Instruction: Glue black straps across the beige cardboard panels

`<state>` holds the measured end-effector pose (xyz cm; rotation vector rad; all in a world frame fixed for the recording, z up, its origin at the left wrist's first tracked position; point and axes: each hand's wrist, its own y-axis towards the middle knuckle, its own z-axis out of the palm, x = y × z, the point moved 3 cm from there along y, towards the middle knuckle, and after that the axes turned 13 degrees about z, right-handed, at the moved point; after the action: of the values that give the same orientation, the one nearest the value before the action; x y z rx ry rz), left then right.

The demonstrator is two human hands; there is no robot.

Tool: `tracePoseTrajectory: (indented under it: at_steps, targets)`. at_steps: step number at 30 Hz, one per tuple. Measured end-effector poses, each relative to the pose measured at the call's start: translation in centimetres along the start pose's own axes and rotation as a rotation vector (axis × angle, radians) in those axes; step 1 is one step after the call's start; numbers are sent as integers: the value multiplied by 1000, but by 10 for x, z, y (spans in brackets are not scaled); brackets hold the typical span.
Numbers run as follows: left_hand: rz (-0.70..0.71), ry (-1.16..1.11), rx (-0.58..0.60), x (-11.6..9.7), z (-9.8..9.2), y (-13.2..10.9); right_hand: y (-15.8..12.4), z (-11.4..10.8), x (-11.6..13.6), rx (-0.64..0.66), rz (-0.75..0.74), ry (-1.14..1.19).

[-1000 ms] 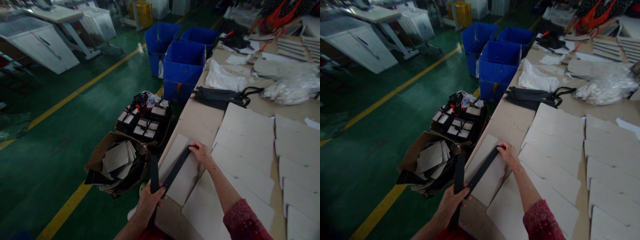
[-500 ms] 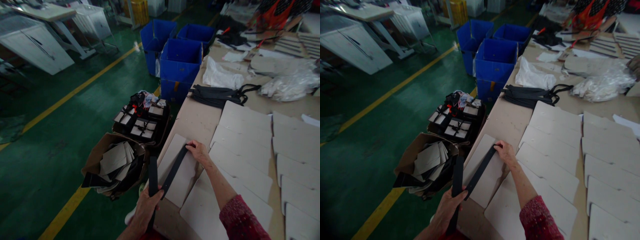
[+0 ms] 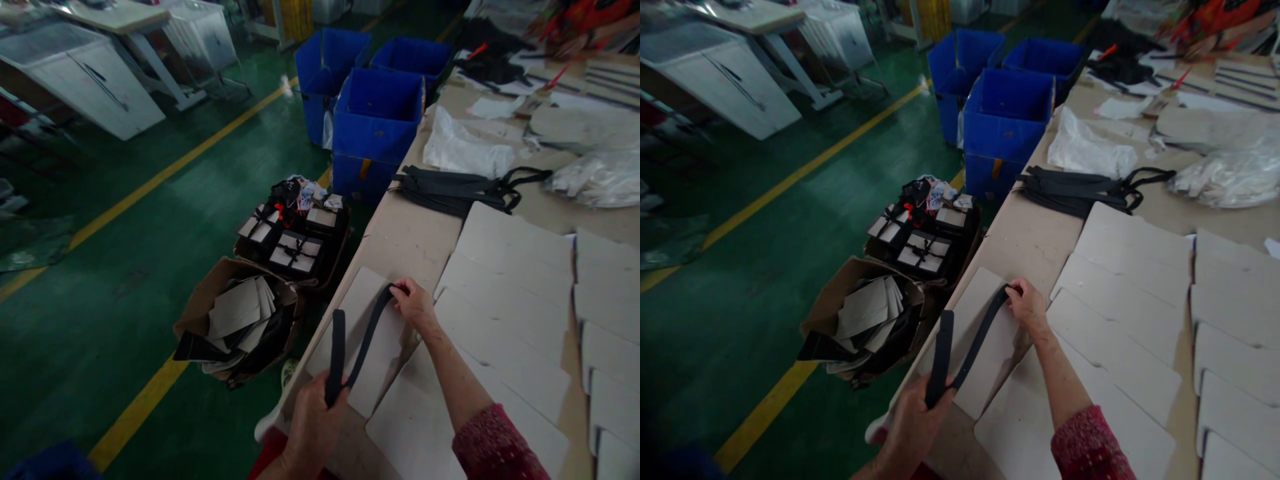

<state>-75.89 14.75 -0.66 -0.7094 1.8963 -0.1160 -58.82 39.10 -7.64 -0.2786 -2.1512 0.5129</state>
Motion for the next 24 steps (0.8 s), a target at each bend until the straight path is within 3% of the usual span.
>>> tracePoseTrajectory:
  at_steps: [3,8,14,24]
  targets:
    - [167,57,125,-8,6,-6,-2,-2,2,-12,-6,-10]
    - [277,216,248,-17,10,-13,-4,-3,3,-23,2,-35]
    - [403,246,374,-27,11,-18,-1,-2,-2,-35,11,-75]
    - [23,141,119,-6,-4,1,3,1,-4,-106,-84,-177]
